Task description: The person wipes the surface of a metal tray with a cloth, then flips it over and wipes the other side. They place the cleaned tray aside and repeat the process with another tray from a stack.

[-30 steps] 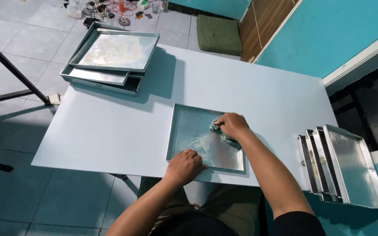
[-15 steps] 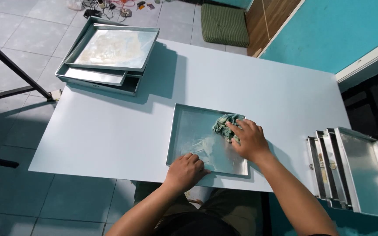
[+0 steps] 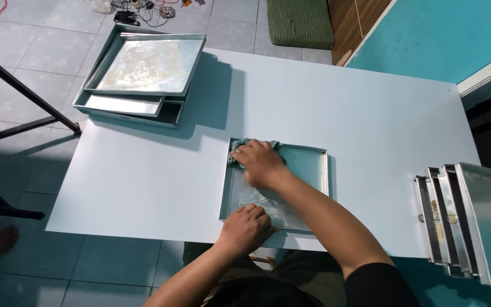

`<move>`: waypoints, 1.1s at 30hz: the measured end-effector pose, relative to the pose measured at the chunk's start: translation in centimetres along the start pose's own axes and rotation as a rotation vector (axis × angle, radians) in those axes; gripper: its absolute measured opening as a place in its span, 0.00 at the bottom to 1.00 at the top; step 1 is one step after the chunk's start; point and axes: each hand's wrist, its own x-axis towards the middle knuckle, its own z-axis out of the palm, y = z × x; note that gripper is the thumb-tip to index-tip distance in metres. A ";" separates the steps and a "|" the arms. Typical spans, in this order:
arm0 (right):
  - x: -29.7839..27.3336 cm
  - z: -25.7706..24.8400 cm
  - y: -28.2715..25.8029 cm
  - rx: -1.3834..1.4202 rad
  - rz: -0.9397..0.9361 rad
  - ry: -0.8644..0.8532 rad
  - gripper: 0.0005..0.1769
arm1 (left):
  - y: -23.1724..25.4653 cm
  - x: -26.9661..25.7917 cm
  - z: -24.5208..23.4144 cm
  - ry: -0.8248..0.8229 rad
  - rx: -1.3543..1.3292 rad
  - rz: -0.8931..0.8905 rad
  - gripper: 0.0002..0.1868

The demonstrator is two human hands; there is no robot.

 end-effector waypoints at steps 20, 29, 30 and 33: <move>-9.7 -8.5 7.0 -0.065 0.455 -0.459 0.39 | 0.7 0.4 -1.2 -0.146 -0.008 -0.116 0.20; -8.4 -6.8 4.1 -0.107 0.332 -0.279 0.21 | 0.1 0.8 -1.4 -0.165 -0.068 -0.036 0.16; -7.5 -5.9 3.6 -0.104 0.336 -0.276 0.21 | 0.1 0.9 -1.4 -0.168 -0.066 -0.031 0.16; -4.4 -3.1 2.1 -0.113 0.231 -0.174 0.18 | 0.1 0.8 -1.3 -0.186 -0.072 -0.034 0.17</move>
